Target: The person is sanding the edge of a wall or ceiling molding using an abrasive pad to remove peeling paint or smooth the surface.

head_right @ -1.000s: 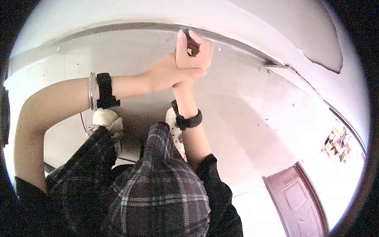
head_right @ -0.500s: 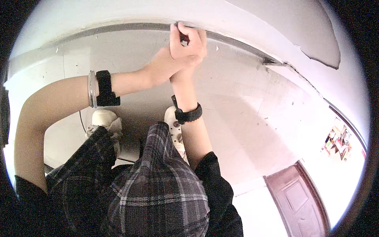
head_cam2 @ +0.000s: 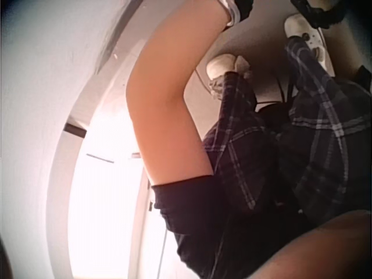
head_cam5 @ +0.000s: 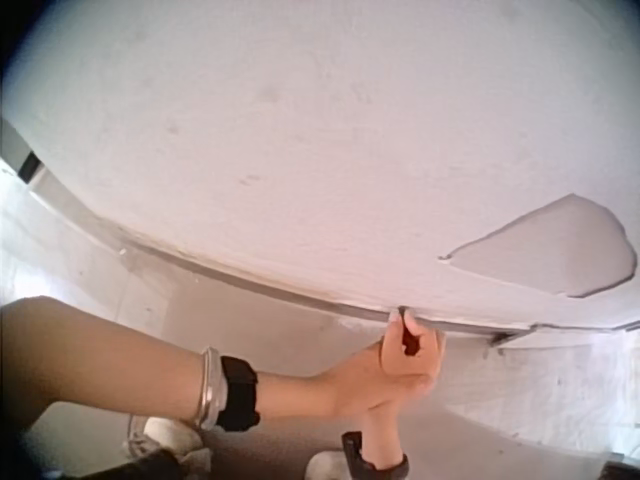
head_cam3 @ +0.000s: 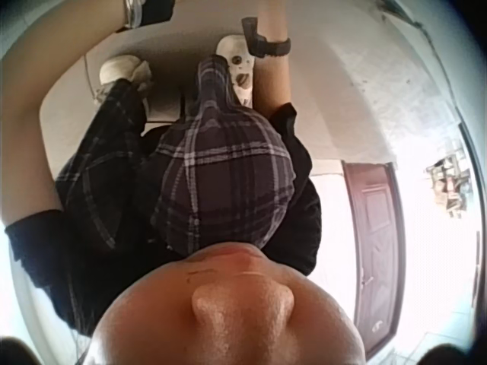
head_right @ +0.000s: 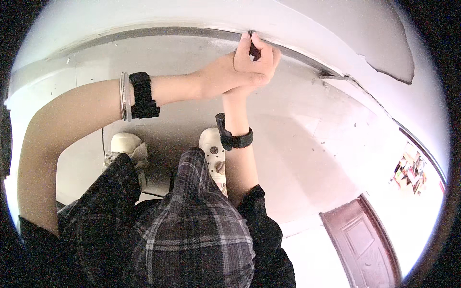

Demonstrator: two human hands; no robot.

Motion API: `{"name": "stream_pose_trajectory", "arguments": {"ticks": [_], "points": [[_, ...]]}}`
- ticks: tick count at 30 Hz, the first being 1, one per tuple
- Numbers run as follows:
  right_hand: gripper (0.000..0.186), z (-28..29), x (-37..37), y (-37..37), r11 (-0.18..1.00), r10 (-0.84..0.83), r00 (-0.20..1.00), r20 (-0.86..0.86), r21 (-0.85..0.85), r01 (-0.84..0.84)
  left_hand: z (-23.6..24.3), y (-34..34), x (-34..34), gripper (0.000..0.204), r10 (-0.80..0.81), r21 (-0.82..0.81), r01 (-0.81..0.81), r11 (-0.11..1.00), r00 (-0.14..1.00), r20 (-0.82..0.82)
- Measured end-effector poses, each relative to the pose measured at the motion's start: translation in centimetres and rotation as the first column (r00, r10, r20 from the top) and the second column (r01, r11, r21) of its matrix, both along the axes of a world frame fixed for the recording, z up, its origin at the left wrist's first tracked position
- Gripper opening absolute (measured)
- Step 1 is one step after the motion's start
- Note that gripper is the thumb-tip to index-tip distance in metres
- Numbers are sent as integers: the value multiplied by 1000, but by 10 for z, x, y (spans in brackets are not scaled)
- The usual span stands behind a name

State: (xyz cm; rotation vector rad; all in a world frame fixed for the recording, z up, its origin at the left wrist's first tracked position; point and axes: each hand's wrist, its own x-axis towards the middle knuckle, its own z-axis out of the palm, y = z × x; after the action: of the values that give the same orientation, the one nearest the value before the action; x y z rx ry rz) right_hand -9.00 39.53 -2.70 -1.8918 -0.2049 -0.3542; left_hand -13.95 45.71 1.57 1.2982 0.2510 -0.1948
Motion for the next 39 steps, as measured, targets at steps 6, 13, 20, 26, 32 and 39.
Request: {"name": "stream_pose_trajectory", "arguments": {"ticks": [6, 13, 20, 26, 32, 39], "points": [[5, 4, -16, 17, 983, 178, 983, -54, 53, -175, 5, 8, -16, 51, 73, 2, -73, 997, 994, -78], [7, -3, -22, 13, 994, 90, 995, 53, 55, -93, 15, 12, -22, 45, 30, 123, -22, 992, 997, -68], [5, 0, 0, -1, 999, -53, 997, 53, -2, 53, 2, -4, 1, 50, 31, 88, -30, 996, 999, -9], [5, 0, -6, 8, 1000, 27, 1000, -8, -8, -27, -8, -6, -6, 56, 78, -60, -78, 995, 997, -3], [7, 2, -27, 28, 970, 236, 971, -31, 70, -233, -6, 7, -32, 63, 299, 41, -297, 954, 953, -57], [11, 6, -21, 22, 983, 56, 996, -73, 178, -42, -12, 0, -22, 65, 175, 156, -172, 973, 984, -5]]}}
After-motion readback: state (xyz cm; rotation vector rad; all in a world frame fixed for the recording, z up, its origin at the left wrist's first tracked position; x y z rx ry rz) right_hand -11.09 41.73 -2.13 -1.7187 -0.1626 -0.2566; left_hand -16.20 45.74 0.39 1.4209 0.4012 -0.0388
